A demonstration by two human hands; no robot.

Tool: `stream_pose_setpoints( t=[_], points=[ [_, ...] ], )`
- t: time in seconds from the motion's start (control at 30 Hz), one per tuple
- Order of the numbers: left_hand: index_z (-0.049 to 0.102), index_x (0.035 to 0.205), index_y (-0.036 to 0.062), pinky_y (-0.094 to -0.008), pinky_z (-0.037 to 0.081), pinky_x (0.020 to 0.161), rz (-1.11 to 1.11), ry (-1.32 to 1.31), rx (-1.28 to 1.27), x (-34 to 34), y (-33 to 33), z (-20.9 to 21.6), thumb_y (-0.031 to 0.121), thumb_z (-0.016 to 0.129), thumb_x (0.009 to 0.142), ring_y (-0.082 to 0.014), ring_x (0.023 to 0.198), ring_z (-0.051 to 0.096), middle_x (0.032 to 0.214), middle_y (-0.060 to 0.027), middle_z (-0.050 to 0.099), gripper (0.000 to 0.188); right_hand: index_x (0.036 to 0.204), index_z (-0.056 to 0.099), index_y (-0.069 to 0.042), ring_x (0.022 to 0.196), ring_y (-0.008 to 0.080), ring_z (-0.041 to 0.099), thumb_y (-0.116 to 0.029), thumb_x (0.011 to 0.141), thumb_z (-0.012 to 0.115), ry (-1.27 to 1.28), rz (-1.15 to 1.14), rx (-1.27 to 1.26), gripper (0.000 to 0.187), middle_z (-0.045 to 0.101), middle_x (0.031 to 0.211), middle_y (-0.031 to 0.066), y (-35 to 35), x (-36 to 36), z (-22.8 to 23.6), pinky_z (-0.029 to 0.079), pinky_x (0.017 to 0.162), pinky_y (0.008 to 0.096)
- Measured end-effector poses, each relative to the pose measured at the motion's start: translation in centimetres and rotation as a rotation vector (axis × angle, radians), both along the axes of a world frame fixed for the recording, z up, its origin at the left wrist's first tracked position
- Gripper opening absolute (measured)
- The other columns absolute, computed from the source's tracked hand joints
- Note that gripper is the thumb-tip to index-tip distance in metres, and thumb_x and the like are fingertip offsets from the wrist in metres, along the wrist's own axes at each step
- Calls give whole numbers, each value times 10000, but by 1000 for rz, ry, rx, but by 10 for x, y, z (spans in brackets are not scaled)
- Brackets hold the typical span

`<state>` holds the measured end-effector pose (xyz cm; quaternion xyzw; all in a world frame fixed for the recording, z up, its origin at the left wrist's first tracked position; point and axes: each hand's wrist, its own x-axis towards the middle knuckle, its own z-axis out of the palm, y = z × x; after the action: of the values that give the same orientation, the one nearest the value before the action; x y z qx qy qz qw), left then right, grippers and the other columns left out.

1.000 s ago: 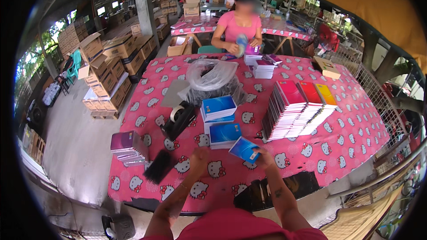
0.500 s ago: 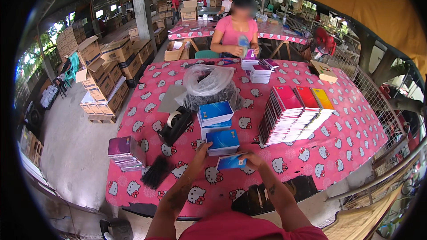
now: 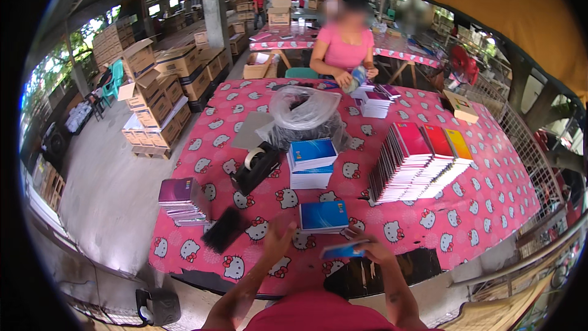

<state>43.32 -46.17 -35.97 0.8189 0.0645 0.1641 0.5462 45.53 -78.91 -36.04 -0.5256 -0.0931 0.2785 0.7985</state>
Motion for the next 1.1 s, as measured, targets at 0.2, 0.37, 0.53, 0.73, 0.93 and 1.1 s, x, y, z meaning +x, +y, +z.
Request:
stream_pose_setpoints(
  t=[0.2,0.37,0.53,0.73,0.93,1.1],
  points=[
    [380,1432,24,-507,394,1019,349,21,780,-61,133,1,286,827,700,-444,1179,472,1327,-255,458,896,1020,727,51,1255,374,544,27,707,674,-145,65,-25,318,526,1365,234,-35,-16,42,442,1045,450],
    [195,1545,75,-524,362,1049,101,336,890,-68,170,4,409,865,627,-456,1241,445,1376,-286,416,1185,1015,727,54,1200,371,580,48,678,663,-254,110,47,343,544,1340,238,-6,3,66,464,1015,454],
    [246,1549,142,-529,393,987,147,464,872,-61,182,-4,526,808,663,-435,1150,488,1240,-256,496,1117,1021,739,24,1190,318,581,37,681,660,-376,247,-29,349,587,1299,200,29,15,78,465,1007,398],
    [292,1530,136,-522,404,952,280,460,925,-116,152,-9,541,752,745,-400,1104,499,1173,-225,510,996,1034,739,23,1166,308,593,38,687,657,-325,191,-37,357,602,1264,190,25,6,69,463,1014,394],
    [173,1566,122,-565,408,989,561,708,625,-159,128,16,569,712,784,-529,1208,434,1425,-418,272,1050,1043,734,35,1188,307,576,48,706,649,-185,153,-45,348,591,1274,198,17,-9,73,474,1002,400],
    [121,1570,103,-582,447,964,425,602,466,-148,136,16,394,668,826,-657,1262,353,1464,-501,102,969,1052,723,52,1210,308,559,51,751,644,-199,177,-15,311,586,1280,198,25,-8,68,502,961,385]
  ],
)
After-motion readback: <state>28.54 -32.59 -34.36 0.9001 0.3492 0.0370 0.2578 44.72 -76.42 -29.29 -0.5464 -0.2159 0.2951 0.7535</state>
